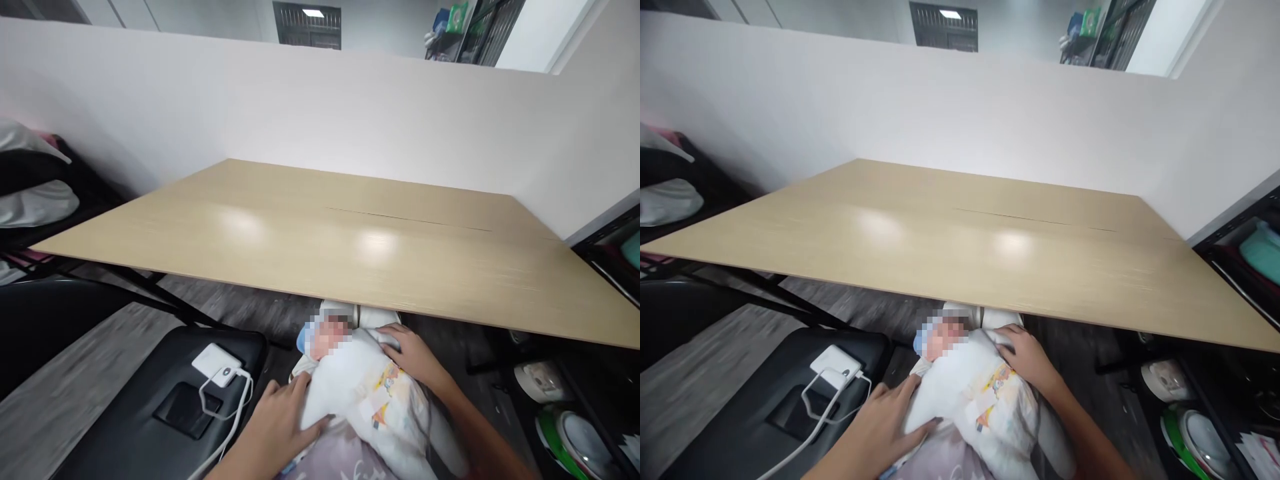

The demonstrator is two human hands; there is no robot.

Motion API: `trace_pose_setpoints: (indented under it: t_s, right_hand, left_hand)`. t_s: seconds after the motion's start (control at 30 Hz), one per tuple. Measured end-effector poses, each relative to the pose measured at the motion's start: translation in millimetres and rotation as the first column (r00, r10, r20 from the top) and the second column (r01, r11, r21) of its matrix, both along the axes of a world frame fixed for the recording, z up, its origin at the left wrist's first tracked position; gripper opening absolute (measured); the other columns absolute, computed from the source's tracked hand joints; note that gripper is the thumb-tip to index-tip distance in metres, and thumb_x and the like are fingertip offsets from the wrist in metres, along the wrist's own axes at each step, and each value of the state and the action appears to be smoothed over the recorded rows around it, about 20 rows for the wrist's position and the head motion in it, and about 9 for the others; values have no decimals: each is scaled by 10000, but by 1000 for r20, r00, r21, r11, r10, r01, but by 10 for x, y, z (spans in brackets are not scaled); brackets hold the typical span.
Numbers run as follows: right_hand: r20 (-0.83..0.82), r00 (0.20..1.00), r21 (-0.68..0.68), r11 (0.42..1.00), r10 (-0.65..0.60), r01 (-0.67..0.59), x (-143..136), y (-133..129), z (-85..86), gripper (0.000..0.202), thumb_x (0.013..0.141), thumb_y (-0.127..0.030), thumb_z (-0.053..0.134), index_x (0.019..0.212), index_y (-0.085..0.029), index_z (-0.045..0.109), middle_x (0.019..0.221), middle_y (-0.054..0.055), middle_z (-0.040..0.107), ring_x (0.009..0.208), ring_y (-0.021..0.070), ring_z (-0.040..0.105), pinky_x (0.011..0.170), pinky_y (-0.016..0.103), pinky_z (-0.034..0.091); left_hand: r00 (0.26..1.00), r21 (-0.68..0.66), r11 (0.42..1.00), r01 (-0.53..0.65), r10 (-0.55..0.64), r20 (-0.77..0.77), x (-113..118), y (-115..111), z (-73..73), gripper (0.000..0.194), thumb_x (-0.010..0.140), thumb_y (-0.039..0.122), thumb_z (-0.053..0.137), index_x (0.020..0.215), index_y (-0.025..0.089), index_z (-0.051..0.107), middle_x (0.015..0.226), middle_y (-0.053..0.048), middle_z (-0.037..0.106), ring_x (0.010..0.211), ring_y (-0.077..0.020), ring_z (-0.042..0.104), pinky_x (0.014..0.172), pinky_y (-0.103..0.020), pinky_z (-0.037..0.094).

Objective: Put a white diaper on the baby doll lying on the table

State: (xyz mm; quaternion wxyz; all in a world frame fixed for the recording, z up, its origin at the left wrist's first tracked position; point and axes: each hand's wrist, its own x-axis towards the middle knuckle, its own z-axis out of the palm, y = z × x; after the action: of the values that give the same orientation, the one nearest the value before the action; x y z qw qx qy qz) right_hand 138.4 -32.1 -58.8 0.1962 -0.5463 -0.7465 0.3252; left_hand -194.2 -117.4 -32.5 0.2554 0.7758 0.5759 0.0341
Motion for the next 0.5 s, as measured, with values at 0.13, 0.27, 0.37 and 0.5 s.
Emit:
trace_pose_setpoints:
  t_s: [0.13, 0.27, 0.37, 0.5]
  right_hand:
    - [-155, 987, -146, 989, -35, 12, 201, -254, 95, 329, 1013, -465, 647, 1158, -212, 799, 1140, 103, 813, 1065, 288, 752, 953, 427, 575]
    - [-213, 975, -164, 986, -63, 28, 212, -406, 89, 288, 1008, -455, 655, 1076, -216, 800, 1036, 76, 821, 967, 264, 761, 871, 376, 580]
    - [-230, 970, -77, 995, -77, 61, 187, -363, -59, 297, 1044, -420, 578, 989, -206, 777, 952, 64, 797, 891, 238, 744, 837, 358, 570]
    - [-179, 972, 44, 986, -149, 159, 270, -242, -231, 308, 1064, -397, 529, 1035, -196, 760, 1016, 95, 780, 923, 245, 730, 865, 387, 571]
  left_hand:
    - [992, 275, 960, 52, -82, 99, 162, 146, 149, 444, 996, 604, 640, 1187, 205, 662, 1256, -165, 715, 1120, -377, 662, 996, -530, 495]
    - [846, 219, 931, 293, -359, 394, 598, 471, 236, 282, 1069, 423, 600, 1284, 244, 631, 1304, -96, 686, 1210, -283, 611, 1065, -423, 484]
    - [754, 184, 876, 446, -479, 450, 892, 686, 136, 280, 1051, 411, 649, 1287, 260, 655, 1237, -69, 688, 1180, -260, 589, 1057, -394, 455]
    - [722, 212, 842, 495, -535, 438, 1002, 769, -11, 226, 1033, 433, 675, 1155, 245, 700, 1178, -72, 671, 1148, -257, 553, 1034, -386, 422]
